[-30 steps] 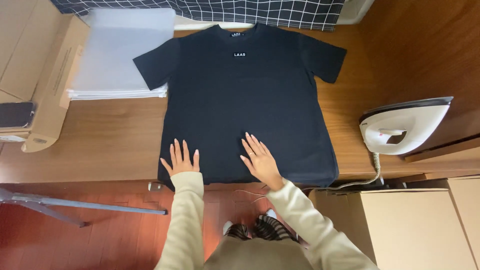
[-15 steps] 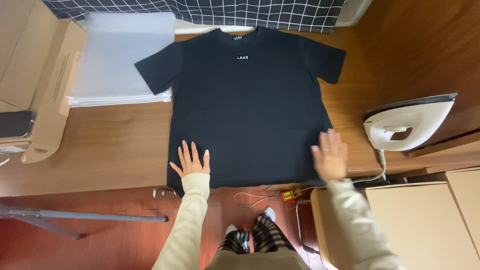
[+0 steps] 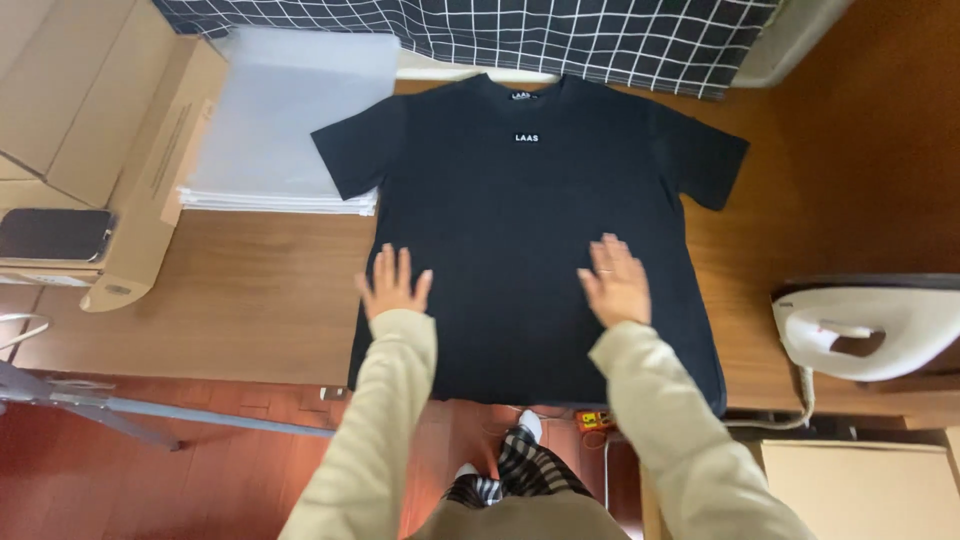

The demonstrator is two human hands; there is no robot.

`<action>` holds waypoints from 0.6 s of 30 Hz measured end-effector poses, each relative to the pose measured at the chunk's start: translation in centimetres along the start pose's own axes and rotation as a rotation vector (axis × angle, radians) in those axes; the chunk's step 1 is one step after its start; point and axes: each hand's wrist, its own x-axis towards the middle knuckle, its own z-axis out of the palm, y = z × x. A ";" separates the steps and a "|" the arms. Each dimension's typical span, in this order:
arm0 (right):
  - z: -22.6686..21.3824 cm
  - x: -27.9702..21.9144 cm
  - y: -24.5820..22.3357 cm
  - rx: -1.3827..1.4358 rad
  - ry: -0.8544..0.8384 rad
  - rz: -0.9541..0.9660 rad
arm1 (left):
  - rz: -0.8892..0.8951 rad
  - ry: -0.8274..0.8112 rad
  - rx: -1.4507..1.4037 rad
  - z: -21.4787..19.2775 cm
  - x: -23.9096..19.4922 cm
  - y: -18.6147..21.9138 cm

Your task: The person takes a black t-shirt from a clothing rack, lays it flat on a wooden table, and smooths it by hand. Then, using a white iron, the person irons the t-shirt, moving the iron across the front and sleeves.

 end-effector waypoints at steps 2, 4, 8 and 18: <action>0.0 -0.9 4.6 -0.034 0.000 0.041 | -0.053 -0.082 0.032 -0.6 0.6 -1.8; -0.1 -2.1 9.0 0.028 -0.354 0.237 | -0.044 -0.215 -0.002 -1.4 1.0 -2.5; -0.7 -1.0 8.1 0.070 -0.498 0.311 | -0.098 -0.222 -0.016 -0.9 1.7 -0.7; 4.4 4.0 4.1 0.087 -0.088 0.049 | -0.102 -0.217 -0.005 -2.3 4.4 5.0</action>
